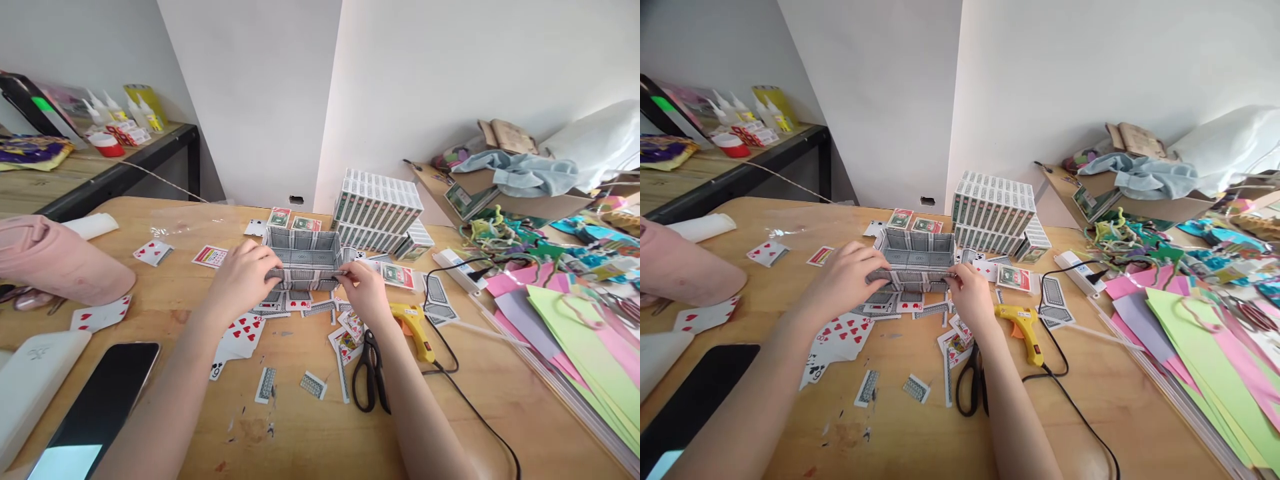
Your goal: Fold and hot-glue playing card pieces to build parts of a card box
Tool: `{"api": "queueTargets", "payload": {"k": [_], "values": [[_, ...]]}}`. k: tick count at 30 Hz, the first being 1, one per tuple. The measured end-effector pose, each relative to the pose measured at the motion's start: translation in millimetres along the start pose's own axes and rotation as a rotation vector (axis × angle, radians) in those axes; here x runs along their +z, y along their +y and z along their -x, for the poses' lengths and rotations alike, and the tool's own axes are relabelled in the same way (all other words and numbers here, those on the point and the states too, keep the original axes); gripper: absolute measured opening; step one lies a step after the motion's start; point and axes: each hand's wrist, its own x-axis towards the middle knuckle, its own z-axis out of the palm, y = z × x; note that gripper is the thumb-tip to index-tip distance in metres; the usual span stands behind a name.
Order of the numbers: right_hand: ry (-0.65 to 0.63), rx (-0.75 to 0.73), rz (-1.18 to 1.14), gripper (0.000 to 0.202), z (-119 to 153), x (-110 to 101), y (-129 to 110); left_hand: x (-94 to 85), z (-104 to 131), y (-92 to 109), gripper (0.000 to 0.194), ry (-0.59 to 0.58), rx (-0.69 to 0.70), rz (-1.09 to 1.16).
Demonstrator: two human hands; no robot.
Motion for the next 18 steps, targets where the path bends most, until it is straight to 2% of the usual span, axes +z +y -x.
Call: {"api": "queueTargets", "payload": {"k": [4, 7, 10, 18], "values": [[-0.021, -0.008, -0.009, 0.01, -0.6, -3.2, -0.5, 13.0, -4.1, 16.5, 0.014, -0.038, 0.05, 0.035], [-0.041, 0.022, -0.014, 0.012, -0.5, -5.6, 0.6, 20.1, -5.1, 18.3, 0.018, -0.053, 0.032, -0.019], [-0.07, 0.028, 0.001, 0.012, -0.1, -7.6, 0.6, 20.8, -5.3, 15.0, 0.019, -0.044, 0.039, -0.037], [-0.09, -0.072, 0.02, 0.014, 0.1, -6.4, -4.3, 16.5, -4.4, 13.1, 0.019, -0.069, 0.007, -0.002]]}}
